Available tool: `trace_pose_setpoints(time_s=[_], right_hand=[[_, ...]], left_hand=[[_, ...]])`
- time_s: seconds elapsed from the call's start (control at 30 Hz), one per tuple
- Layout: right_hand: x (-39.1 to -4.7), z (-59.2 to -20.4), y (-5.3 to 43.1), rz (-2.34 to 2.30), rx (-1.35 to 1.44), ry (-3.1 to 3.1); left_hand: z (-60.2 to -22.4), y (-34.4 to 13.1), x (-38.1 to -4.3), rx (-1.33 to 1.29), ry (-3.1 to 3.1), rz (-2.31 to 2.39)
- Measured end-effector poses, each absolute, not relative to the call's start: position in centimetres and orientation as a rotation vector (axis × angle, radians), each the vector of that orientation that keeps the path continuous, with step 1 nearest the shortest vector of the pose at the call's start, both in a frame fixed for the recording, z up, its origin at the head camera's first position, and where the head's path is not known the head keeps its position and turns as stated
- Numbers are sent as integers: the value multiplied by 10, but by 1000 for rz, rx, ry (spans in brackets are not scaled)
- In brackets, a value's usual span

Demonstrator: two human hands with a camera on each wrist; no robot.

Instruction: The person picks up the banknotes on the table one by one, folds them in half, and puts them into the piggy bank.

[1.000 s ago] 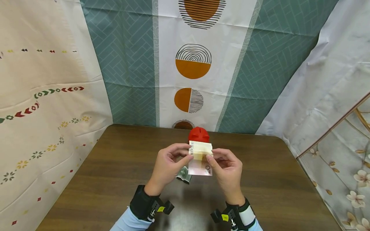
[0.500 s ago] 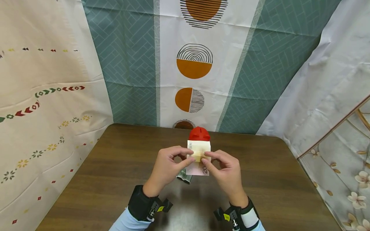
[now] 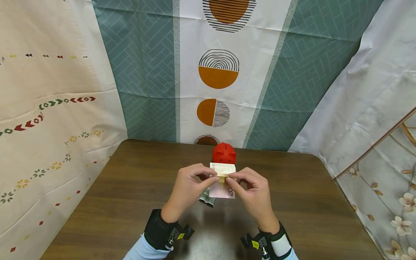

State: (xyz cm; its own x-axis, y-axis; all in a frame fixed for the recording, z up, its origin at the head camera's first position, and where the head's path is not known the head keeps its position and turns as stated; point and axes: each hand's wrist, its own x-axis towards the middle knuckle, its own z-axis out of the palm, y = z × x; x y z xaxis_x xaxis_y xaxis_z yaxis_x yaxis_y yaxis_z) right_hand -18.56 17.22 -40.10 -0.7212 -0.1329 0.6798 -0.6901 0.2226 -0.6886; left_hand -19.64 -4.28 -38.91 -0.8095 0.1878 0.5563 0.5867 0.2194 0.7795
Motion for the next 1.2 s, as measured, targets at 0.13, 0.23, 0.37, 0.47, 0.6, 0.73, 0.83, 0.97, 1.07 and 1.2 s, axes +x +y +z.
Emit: trace_pose_setpoints(time_s=[0.13,0.23,0.37,0.47,0.6,0.73,0.83,0.97,1.07,1.2], right_hand=[[-186,-404,172,1553,758,-1985],[-186,-405,173,1559,749,-1973],[-187,-404,173,1537,724,-2021],[-186,-403,174,1559,704,-2074],[-185,-402,173,1628,634,-2141],[-184,-402,172,1719,570,-2171],[-183,-401,170,1779,547,-2163],[-183,-400,169,1820,523,-2150],[-182,-401,167,1832,526,-2137],[-182,-401,166,1828,549,-2124]], left_hand=[[-390,-42,-196,-744,-2118,-1628],[-390,-41,-196,-748,-2100,-1619],[-390,-41,-197,-734,-2131,-1561],[-389,-41,-196,-736,-2188,-1564],[-390,-42,-196,-728,-2288,-1704],[-392,-41,-198,-714,-2316,-1864],[-393,-40,-199,-707,-2300,-1924],[-394,-39,-199,-703,-2280,-1954],[-395,-39,-199,-708,-2262,-1960],[-395,-38,-199,-710,-2246,-1961]])
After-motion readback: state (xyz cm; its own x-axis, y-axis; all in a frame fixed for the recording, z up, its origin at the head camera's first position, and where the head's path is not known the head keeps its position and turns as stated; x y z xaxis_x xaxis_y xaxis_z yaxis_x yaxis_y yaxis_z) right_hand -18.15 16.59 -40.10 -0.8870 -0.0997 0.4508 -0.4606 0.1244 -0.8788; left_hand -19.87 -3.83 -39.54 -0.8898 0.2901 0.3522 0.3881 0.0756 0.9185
